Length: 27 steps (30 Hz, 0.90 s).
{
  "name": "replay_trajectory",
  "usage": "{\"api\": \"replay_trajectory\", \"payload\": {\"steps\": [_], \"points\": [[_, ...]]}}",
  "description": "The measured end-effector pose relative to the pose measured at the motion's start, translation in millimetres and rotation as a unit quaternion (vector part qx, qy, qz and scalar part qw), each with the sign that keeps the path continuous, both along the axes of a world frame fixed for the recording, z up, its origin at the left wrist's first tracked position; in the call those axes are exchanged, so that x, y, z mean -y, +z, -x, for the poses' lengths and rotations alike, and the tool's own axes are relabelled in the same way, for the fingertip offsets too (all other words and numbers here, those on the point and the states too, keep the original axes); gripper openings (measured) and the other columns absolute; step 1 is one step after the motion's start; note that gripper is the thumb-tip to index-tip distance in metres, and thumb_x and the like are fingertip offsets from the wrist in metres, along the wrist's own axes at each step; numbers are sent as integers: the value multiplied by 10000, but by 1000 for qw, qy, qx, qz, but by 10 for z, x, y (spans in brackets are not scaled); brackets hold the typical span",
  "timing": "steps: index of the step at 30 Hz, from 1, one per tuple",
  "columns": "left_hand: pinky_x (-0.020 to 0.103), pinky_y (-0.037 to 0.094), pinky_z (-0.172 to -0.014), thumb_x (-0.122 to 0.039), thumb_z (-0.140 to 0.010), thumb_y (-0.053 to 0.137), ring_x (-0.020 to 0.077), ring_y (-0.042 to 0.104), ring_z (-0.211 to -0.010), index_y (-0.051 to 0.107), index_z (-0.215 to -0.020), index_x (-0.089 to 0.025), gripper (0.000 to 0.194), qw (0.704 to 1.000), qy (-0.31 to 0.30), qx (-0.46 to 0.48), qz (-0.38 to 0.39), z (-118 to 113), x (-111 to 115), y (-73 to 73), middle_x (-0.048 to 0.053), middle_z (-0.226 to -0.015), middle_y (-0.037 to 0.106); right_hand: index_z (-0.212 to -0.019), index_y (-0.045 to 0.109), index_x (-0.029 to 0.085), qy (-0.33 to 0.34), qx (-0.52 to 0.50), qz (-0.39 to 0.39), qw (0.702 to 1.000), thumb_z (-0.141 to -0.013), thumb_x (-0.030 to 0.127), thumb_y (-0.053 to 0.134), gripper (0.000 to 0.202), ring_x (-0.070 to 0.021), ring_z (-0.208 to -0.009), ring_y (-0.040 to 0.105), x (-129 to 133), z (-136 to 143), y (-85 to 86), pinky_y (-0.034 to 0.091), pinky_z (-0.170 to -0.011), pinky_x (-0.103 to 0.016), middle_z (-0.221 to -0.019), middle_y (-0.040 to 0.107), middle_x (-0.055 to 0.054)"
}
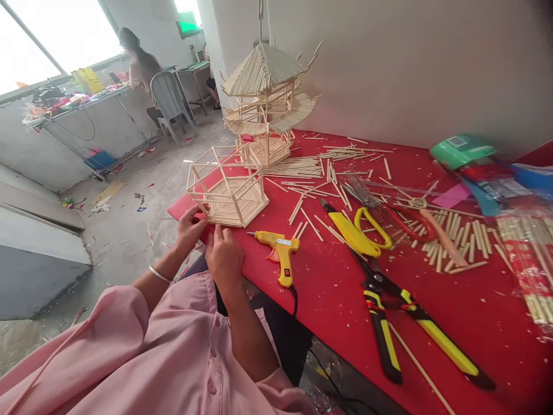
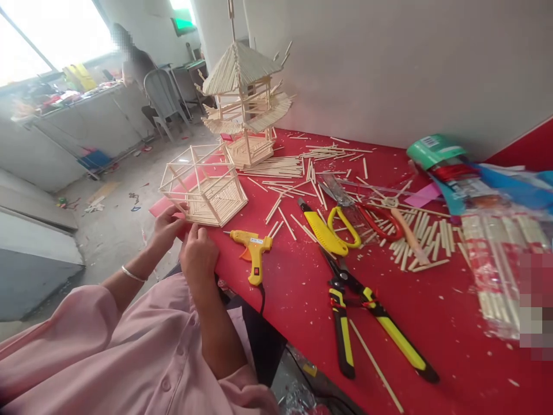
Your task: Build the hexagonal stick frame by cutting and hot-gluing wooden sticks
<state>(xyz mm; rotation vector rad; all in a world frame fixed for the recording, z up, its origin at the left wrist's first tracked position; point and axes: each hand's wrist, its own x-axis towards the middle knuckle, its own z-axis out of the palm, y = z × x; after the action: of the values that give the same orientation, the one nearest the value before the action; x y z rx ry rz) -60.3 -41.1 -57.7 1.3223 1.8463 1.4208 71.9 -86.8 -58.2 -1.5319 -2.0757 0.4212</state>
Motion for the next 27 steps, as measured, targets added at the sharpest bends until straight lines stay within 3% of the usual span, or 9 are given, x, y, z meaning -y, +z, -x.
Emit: {"api": "replay_trajectory", "payload": {"steps": [11,27], "points": [[234,429,-491,-351,-655,709,109,530,-523,736,-1000,-205,376,999,4,-39,25,29,1,-55,-28,-681,622,-1428,443,107,21,-2,5,1000,-983,205,425,456,-184,-900,671,-22,1,55,526,-746,-270,-1050,659,-124],[259,472,-593,-331,-705,709,165,584,-760,766,-948,-226,271,994,16,-108,-9,13,-14,-77,48,-989,699,-1392,467,115,11,-4,13,1000,-953,214,496,451,-194,-868,681,-45,24,85,522,-714,-270,-1019,670,-117]]}}
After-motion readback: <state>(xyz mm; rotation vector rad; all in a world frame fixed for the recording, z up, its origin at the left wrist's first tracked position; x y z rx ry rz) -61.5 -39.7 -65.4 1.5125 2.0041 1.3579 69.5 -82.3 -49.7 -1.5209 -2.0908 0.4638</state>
